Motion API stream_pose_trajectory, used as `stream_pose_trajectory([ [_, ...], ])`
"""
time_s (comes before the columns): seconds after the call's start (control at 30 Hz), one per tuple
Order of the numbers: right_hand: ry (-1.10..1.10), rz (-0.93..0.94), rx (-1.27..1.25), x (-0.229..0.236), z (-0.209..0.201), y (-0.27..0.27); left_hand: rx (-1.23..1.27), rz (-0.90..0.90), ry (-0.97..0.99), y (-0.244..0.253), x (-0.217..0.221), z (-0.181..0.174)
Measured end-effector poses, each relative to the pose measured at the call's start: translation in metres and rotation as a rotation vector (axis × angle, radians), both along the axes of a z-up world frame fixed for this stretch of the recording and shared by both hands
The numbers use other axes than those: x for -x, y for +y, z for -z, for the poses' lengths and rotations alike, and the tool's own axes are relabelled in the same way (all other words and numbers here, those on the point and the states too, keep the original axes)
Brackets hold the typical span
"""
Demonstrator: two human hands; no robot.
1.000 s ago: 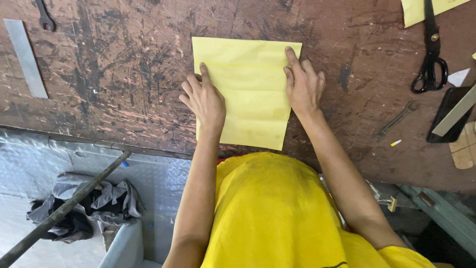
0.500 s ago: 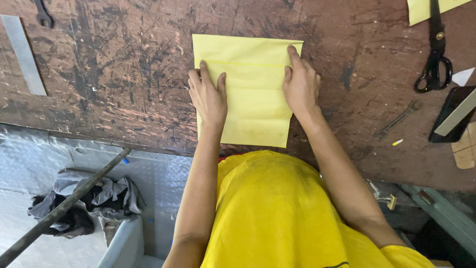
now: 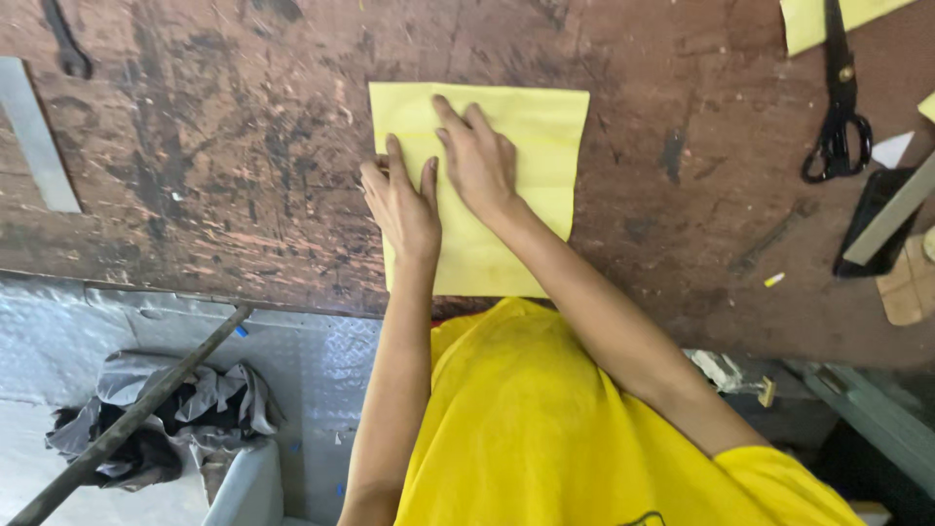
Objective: The person folds a yellow sheet of paper, trims its edges with scissors, places a paper template on top, traces a curved outline with a pencil, and cuts along the traced line. The person handles the paper and template repeatedly to align and cut the shape.
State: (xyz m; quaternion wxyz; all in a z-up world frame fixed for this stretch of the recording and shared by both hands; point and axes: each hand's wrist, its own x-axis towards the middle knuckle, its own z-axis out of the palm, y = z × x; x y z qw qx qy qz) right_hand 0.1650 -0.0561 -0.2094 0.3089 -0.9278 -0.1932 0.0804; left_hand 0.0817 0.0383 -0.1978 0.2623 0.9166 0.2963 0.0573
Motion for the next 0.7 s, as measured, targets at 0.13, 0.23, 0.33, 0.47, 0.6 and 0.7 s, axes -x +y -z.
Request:
stream_pose_trajectory([
  [0.13,-0.068,0.053,0.227,0.007,0.016,-0.052,-0.030,-0.015,0.041,-0.005,0.010,0.001],
  [0.23,-0.125,0.085,0.263,0.004,0.019,-0.089,0.016,0.001,0.054,-0.004,0.008,0.004],
  [0.33,-0.112,0.094,0.313,-0.001,0.015,-0.114,-0.021,0.006,0.063,-0.003,0.005,0.003],
  [0.47,-0.111,0.071,0.361,-0.006,0.008,-0.130,0.023,0.003,0.068,-0.002,0.004,0.000],
  [0.6,-0.002,0.116,0.267,-0.012,-0.008,-0.142,0.031,0.025,0.062,-0.002,0.007,-0.002],
  [0.7,0.067,0.106,0.183,-0.025,-0.024,-0.152,0.051,0.037,0.092,0.004,0.001,-0.003],
])
